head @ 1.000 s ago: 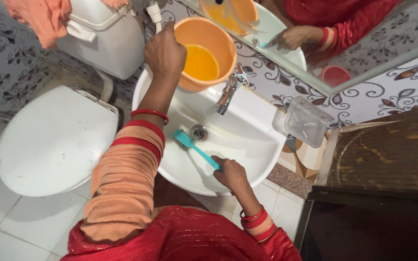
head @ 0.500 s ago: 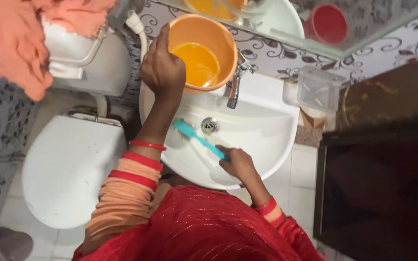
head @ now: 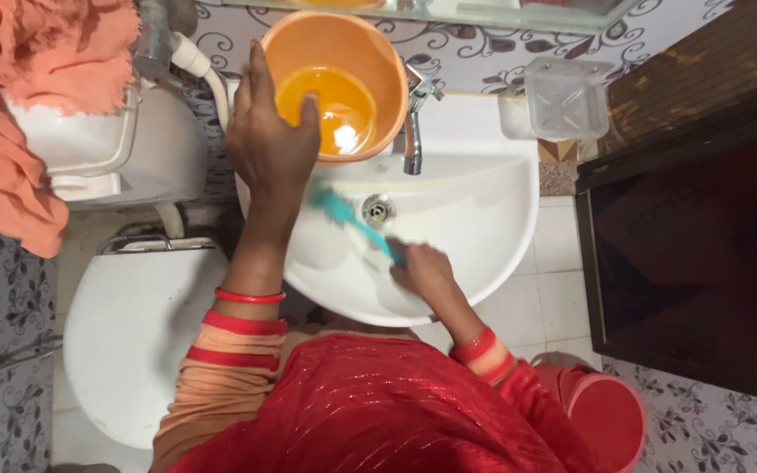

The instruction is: The person pours water from an orange bowl into a white bathroom sink and scrubs the basin with a blue brush. They repeatedly pour water and scrub the sink surface and drain area.

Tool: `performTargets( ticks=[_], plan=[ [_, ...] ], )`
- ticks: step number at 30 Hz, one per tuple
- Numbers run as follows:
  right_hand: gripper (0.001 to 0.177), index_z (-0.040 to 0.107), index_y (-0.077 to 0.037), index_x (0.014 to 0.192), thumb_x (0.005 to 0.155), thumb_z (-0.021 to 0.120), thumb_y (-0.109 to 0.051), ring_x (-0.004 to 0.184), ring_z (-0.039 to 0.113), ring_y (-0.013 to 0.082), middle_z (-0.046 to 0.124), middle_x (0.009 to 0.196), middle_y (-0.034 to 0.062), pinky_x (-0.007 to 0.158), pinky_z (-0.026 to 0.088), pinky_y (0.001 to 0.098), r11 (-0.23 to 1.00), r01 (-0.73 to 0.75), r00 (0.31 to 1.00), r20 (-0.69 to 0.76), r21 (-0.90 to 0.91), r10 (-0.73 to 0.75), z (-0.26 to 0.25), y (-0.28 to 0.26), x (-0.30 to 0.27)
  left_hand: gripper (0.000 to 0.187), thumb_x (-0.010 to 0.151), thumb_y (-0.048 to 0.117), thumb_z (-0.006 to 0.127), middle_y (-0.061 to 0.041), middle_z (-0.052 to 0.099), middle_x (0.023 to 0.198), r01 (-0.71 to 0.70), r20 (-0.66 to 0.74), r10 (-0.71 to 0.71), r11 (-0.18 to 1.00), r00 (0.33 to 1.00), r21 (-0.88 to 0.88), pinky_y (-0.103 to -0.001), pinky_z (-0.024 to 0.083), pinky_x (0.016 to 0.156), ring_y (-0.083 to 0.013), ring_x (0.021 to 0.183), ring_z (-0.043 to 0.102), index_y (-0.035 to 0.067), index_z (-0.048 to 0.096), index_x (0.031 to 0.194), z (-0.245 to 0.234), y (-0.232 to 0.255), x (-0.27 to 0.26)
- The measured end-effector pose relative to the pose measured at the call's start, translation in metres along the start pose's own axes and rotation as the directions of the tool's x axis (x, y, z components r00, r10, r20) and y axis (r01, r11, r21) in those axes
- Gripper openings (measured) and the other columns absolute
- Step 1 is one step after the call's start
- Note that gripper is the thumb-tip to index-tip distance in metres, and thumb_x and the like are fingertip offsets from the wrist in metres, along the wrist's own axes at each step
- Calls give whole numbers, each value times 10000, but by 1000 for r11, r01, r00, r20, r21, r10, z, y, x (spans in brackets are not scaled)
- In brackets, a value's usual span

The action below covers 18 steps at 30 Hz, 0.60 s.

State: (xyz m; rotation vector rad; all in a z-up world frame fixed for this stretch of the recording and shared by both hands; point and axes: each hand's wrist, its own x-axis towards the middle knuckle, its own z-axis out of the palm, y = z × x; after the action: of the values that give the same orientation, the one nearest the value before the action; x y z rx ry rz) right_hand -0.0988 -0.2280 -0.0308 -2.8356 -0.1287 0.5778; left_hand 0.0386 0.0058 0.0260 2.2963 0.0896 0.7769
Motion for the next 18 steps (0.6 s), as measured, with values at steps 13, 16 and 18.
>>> performTargets(
  ticks=[13, 16, 18],
  plan=[
    [547, 622, -259, 1398, 856, 634, -193, 781, 721, 392, 741, 857, 187, 727, 577, 507, 974, -200, 979, -67, -108, 194, 28, 34, 7, 1610, 474, 559, 1058, -403, 393, 1520, -92, 445, 141, 987, 884, -130, -488, 534, 996, -499, 1408, 446, -45, 76, 1598, -32, -17, 15],
    [555, 626, -283, 1377, 829, 652, -201, 808, 729, 393, 744, 890, 187, 734, 580, 515, 931, -325, 944, -113, -165, 309, 14, 74, 7, 1620, 477, 578, 1062, -423, 379, 1514, -104, 446, 141, 989, 884, -107, -493, 553, 957, -507, 1418, 432, -43, 72, 1599, -32, -18, 16],
    [569, 613, -280, 1385, 822, 656, -217, 819, 732, 401, 745, 894, 194, 756, 580, 513, 914, -378, 923, -137, -147, 360, 10, 90, 2, 1619, 481, 584, 1066, -427, 379, 1506, -140, 414, 177, 983, 893, -119, -487, 565, 947, -519, 1434, 418, -46, 75, 1596, -30, -19, 15]
  ],
)
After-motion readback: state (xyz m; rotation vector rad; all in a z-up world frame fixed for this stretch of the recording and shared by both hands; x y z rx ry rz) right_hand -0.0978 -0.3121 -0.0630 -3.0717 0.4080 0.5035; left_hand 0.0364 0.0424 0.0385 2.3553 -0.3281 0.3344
